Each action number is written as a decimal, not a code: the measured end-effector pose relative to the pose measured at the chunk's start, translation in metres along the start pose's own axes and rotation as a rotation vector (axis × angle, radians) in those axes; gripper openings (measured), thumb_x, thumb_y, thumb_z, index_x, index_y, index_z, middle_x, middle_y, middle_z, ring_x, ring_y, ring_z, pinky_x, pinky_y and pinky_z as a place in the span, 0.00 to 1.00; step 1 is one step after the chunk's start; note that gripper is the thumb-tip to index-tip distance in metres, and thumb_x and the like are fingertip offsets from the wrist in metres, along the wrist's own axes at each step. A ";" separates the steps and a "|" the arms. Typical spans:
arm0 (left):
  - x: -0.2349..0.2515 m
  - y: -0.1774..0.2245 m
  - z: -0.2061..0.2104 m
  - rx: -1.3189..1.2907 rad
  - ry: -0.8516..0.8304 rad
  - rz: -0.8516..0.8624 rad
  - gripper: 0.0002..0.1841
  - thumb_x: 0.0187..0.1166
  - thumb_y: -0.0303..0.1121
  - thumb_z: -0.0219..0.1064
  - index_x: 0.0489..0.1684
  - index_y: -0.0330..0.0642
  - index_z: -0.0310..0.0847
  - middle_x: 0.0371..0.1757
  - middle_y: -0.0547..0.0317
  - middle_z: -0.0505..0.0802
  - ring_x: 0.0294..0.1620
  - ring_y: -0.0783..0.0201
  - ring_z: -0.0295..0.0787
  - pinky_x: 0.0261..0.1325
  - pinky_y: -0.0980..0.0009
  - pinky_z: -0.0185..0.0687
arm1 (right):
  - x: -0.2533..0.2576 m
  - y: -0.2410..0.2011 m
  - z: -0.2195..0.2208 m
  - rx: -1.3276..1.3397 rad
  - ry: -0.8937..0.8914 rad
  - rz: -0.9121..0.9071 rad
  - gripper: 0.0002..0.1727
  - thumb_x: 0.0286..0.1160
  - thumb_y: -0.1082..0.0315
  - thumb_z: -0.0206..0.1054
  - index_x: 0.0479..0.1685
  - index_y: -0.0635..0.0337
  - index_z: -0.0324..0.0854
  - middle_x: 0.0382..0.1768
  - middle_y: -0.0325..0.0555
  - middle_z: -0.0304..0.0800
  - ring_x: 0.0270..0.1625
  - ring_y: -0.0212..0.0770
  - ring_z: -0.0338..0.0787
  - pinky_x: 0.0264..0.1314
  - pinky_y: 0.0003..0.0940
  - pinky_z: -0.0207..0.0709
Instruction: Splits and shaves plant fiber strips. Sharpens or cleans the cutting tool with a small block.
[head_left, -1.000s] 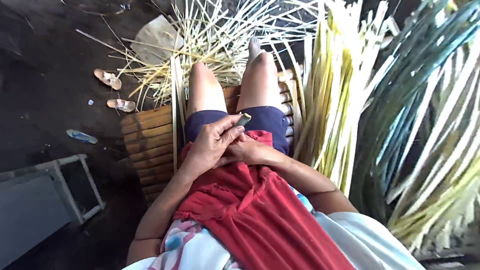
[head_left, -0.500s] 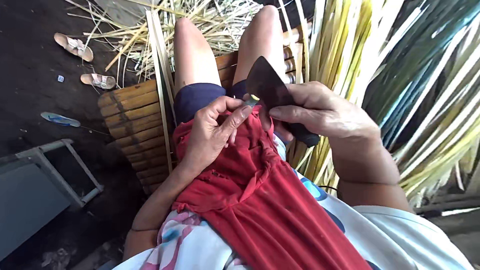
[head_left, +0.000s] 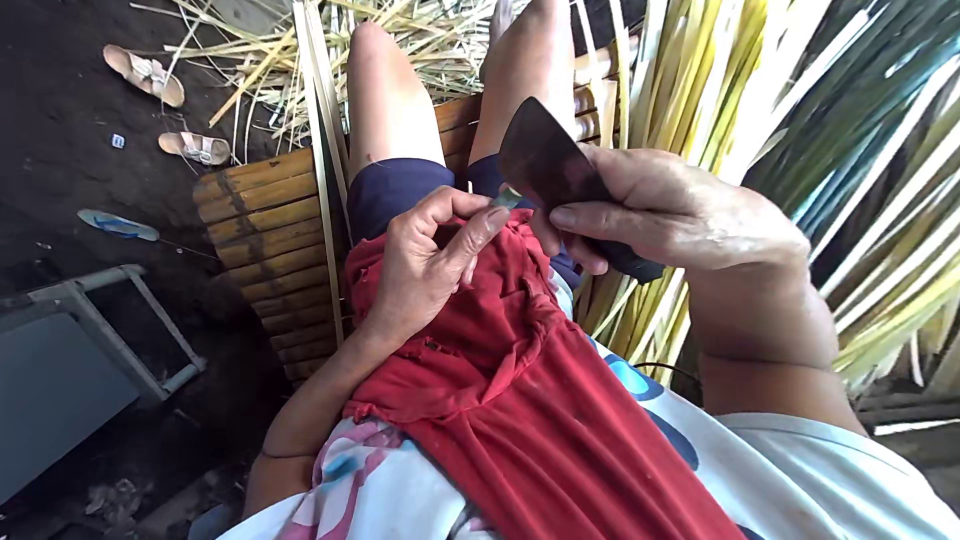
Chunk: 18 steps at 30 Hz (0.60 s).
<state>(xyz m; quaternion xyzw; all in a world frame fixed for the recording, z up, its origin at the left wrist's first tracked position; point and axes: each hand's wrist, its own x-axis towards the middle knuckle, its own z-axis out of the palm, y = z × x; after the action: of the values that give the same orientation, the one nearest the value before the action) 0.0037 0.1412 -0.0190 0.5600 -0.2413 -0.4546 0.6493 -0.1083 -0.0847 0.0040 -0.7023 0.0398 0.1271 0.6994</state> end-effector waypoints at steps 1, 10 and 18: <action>0.000 -0.001 0.000 -0.013 -0.001 0.002 0.01 0.84 0.22 0.62 0.42 0.34 0.78 0.22 0.55 0.80 0.09 0.72 0.67 0.10 0.82 0.69 | 0.000 0.000 -0.001 0.005 -0.006 -0.003 0.09 0.87 0.73 0.49 0.54 0.60 0.73 0.31 0.33 0.85 0.23 0.22 0.81 0.22 0.16 0.79; -0.002 -0.005 0.004 0.000 -0.003 0.093 0.01 0.81 0.21 0.65 0.41 0.35 0.79 0.34 0.56 0.80 0.14 0.74 0.69 0.14 0.84 0.72 | -0.005 -0.010 0.003 -0.044 -0.031 0.018 0.07 0.88 0.72 0.49 0.54 0.60 0.71 0.31 0.32 0.81 0.22 0.19 0.77 0.22 0.13 0.75; -0.006 -0.006 0.008 -0.037 -0.041 0.126 0.03 0.79 0.21 0.68 0.38 0.36 0.79 0.33 0.57 0.82 0.14 0.75 0.70 0.14 0.84 0.73 | -0.003 -0.014 0.010 0.152 -0.118 0.069 0.11 0.84 0.75 0.51 0.61 0.60 0.66 0.30 0.34 0.81 0.18 0.23 0.77 0.16 0.16 0.75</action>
<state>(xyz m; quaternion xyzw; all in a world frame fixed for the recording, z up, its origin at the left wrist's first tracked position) -0.0073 0.1425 -0.0213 0.5221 -0.2808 -0.4284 0.6819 -0.1093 -0.0748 0.0180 -0.6366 0.0320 0.1890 0.7470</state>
